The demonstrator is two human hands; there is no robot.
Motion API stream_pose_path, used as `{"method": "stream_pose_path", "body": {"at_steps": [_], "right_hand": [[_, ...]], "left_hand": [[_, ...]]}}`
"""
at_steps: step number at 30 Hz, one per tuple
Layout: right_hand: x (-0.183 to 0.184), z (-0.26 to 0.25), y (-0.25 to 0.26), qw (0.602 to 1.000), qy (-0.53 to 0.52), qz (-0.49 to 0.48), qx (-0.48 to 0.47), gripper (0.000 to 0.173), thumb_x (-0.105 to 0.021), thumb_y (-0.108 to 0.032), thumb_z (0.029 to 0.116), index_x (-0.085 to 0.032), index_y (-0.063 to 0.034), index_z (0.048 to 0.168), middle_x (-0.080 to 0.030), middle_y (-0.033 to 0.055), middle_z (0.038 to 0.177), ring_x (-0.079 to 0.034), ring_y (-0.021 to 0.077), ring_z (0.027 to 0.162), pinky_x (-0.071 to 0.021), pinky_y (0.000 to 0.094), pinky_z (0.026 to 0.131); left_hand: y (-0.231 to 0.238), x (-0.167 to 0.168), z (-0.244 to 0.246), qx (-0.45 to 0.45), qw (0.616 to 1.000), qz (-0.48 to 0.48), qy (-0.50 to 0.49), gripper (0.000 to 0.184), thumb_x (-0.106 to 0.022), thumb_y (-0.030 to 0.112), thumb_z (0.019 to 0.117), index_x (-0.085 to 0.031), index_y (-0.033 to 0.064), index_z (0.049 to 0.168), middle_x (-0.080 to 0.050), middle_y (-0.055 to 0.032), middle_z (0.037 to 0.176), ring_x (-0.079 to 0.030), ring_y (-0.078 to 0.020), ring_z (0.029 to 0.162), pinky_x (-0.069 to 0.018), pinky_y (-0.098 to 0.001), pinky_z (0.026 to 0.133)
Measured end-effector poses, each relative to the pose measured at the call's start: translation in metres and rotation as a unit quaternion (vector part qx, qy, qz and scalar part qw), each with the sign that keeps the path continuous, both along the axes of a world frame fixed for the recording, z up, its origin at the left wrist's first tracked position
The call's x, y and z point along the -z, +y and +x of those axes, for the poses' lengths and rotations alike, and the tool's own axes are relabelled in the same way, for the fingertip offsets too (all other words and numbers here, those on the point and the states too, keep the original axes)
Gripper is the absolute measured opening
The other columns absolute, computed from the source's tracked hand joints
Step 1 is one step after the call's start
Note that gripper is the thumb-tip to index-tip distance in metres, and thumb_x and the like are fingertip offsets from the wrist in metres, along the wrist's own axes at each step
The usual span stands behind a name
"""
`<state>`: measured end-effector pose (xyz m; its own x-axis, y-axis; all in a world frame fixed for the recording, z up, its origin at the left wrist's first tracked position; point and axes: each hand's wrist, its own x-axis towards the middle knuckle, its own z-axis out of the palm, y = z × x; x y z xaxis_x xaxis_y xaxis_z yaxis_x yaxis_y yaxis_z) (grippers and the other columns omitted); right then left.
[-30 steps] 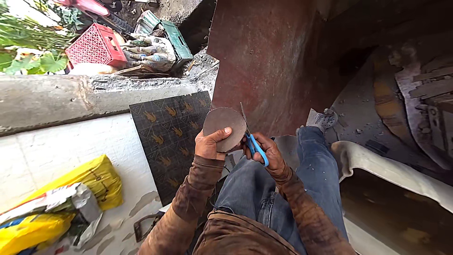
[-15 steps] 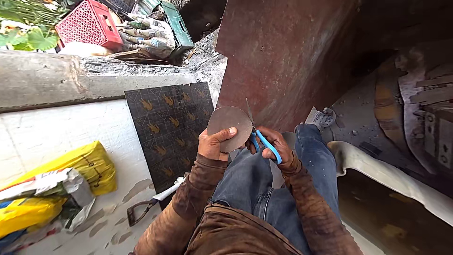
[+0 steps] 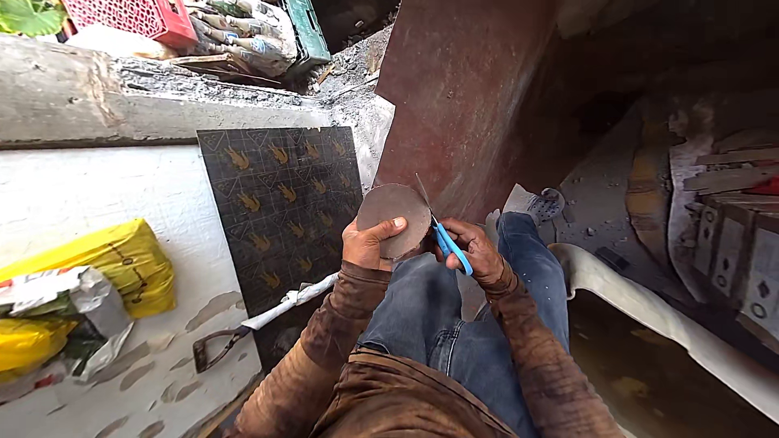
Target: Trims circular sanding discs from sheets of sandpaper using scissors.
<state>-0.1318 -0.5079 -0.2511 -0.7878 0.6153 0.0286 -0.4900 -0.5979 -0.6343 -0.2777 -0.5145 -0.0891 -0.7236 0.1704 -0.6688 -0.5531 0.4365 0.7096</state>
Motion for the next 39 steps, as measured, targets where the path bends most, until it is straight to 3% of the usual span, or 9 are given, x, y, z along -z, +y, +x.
{"method": "stream_pose_path", "body": {"at_steps": [3, 6, 11, 15, 19, 24, 28, 34, 39], "right_hand": [[-0.007, -0.005, 0.003, 0.999, 0.040, -0.019, -0.005, 0.066, -0.065, -0.064, 0.0915, -0.064, -0.0048, 0.121, -0.073, 0.0003, 0.092, -0.068, 0.0081, 0.083, -0.0570, 0.0253, 0.076], [-0.005, -0.007, 0.010, 0.998, 0.060, -0.015, -0.018, 0.062, -0.064, -0.063, 0.0925, -0.067, -0.0075, 0.119, -0.073, -0.0006, 0.094, -0.069, 0.0078, 0.086, -0.0571, 0.0257, 0.079], [-0.006, -0.013, 0.019, 0.998, 0.057, -0.007, -0.038, 0.051, -0.067, -0.060, 0.0922, -0.068, -0.0110, 0.109, -0.065, -0.0099, 0.083, -0.060, -0.0023, 0.075, -0.0509, 0.0177, 0.070], [-0.003, -0.016, 0.009, 0.999, 0.038, -0.006, -0.008, 0.055, -0.070, -0.057, 0.0915, -0.068, -0.0055, 0.112, -0.069, -0.0063, 0.084, -0.062, -0.0006, 0.073, -0.0531, 0.0196, 0.067], [0.000, -0.008, 0.001, 0.999, -0.039, 0.009, 0.014, 0.059, -0.075, -0.054, 0.0889, -0.068, 0.0007, 0.111, -0.068, -0.0044, 0.082, -0.057, -0.0015, 0.064, -0.0488, 0.0171, 0.057], [0.010, -0.001, 0.016, 0.998, -0.022, 0.008, -0.050, 0.064, -0.073, -0.057, 0.0889, -0.065, 0.0000, 0.118, -0.067, -0.0030, 0.086, -0.060, 0.0023, 0.070, -0.0519, 0.0205, 0.064], [0.008, 0.001, 0.047, 0.992, 0.001, 0.058, -0.113, 0.068, -0.066, -0.067, 0.0892, -0.065, -0.0044, 0.114, -0.067, -0.0037, 0.084, -0.062, 0.0033, 0.075, -0.0534, 0.0217, 0.069], [0.011, 0.000, 0.076, 0.984, -0.006, 0.074, -0.164, 0.062, -0.067, -0.066, 0.0887, -0.067, -0.0069, 0.109, -0.066, -0.0065, 0.080, -0.061, -0.0005, 0.071, -0.0509, 0.0175, 0.064], [0.015, 0.003, 0.076, 0.985, -0.026, 0.068, -0.158, 0.061, -0.071, -0.061, 0.0890, -0.068, -0.0046, 0.112, -0.064, -0.0066, 0.076, -0.057, -0.0010, 0.065, -0.0477, 0.0168, 0.059]], "left_hand": [[-0.002, -0.002, 0.005, -0.009, 1.000, 0.006, -0.012, 0.036, -0.066, -0.019, 0.0806, -0.055, -0.0099, 0.114, -0.070, -0.0247, 0.085, -0.072, -0.0336, 0.068, -0.0635, -0.0487, 0.058], [-0.004, -0.004, 0.003, -0.020, 1.000, 0.011, -0.020, 0.034, -0.065, -0.019, 0.0812, -0.055, -0.0097, 0.112, -0.070, -0.0245, 0.084, -0.072, -0.0337, 0.066, -0.0632, -0.0480, 0.057], [-0.007, -0.003, -0.007, -0.044, 0.998, 0.023, -0.035, 0.029, -0.062, -0.018, 0.0831, -0.055, -0.0090, 0.110, -0.069, -0.0238, 0.082, -0.070, -0.0313, 0.063, -0.0625, -0.0446, 0.055], [-0.006, -0.002, -0.006, -0.066, 0.996, 0.010, -0.064, 0.028, -0.060, -0.016, 0.0860, -0.053, -0.0084, 0.112, -0.068, -0.0241, 0.081, -0.069, -0.0309, 0.060, -0.0613, -0.0429, 0.052], [-0.008, 0.004, -0.008, -0.066, 0.995, -0.002, -0.078, 0.028, -0.059, -0.015, 0.0870, -0.052, -0.0087, 0.113, -0.068, -0.0247, 0.081, -0.069, -0.0303, 0.060, -0.0604, -0.0405, 0.050], [-0.002, 0.011, -0.010, -0.079, 0.992, -0.015, -0.098, 0.028, -0.059, -0.016, 0.0868, -0.052, -0.0088, 0.114, -0.067, -0.0255, 0.083, -0.069, -0.0309, 0.061, -0.0605, -0.0405, 0.051], [0.001, 0.008, -0.012, -0.069, 0.992, -0.023, -0.104, 0.031, -0.062, -0.016, 0.0845, -0.052, -0.0093, 0.114, -0.068, -0.0257, 0.085, -0.070, -0.0317, 0.064, -0.0611, -0.0419, 0.053], [0.008, 0.007, -0.015, -0.066, 0.991, -0.006, -0.117, 0.025, -0.058, -0.015, 0.0867, -0.054, -0.0079, 0.110, -0.069, -0.0240, 0.082, -0.070, -0.0295, 0.061, -0.0605, -0.0386, 0.051], [0.012, 0.010, -0.017, -0.078, 0.989, -0.015, -0.125, 0.027, -0.059, -0.017, 0.0849, -0.053, -0.0086, 0.110, -0.068, -0.0250, 0.083, -0.070, -0.0314, 0.063, -0.0605, -0.0401, 0.051]]}}
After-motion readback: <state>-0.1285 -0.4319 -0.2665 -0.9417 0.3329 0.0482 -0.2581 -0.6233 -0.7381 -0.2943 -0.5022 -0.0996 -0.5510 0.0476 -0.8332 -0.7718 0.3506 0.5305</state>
